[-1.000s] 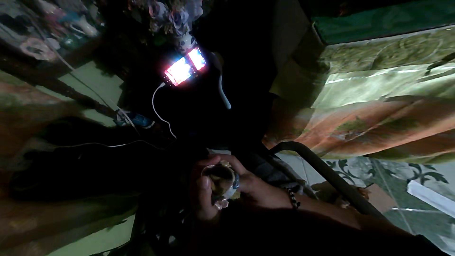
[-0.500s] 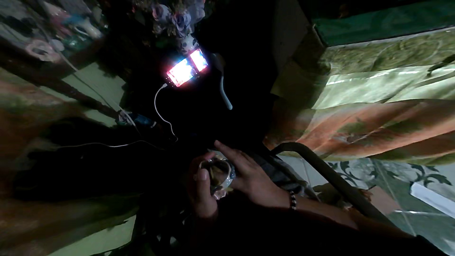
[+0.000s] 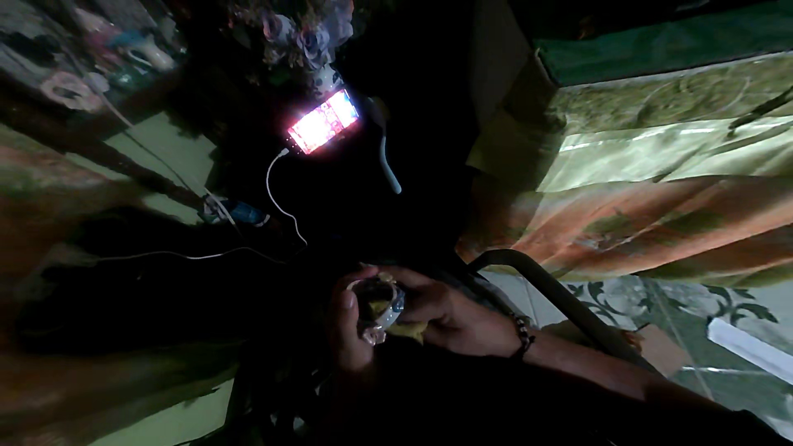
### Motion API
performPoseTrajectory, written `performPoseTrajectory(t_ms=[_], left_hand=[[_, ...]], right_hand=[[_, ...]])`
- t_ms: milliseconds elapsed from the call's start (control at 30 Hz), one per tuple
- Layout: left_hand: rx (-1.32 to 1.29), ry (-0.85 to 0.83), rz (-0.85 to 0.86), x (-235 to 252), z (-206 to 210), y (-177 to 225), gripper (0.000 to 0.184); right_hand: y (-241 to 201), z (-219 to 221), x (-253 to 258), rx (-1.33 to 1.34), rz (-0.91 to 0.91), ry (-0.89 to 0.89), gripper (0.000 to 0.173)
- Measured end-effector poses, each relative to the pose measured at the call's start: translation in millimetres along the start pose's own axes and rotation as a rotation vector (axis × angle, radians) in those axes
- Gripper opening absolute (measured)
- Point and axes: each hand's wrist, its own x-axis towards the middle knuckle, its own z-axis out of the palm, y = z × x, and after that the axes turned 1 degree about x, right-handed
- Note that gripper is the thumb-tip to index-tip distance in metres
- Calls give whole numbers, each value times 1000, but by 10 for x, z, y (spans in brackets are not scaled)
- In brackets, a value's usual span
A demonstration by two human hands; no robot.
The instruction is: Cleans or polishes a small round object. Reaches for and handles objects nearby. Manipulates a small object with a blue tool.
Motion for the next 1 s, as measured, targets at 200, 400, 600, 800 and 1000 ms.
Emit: performPoseTrajectory(t_ms=[200,400,600,800,1000], left_hand=[[134,101,114,85,11,-43,62],[187,60,184,14,117,-160,67],[108,-49,142,-82,183,-144,62],[149,-72,111,-123,126,-121,52],[81,74,-126,-118,166,-89,48]], right_hand=[[45,-107,-133,414,253,289,24],[54,122,-113,289,178,320,22],[107,238,-40,156,113,443,26],[51,153,-9,-76,42,350,27],[14,-41,2,-293,36,78,20]])
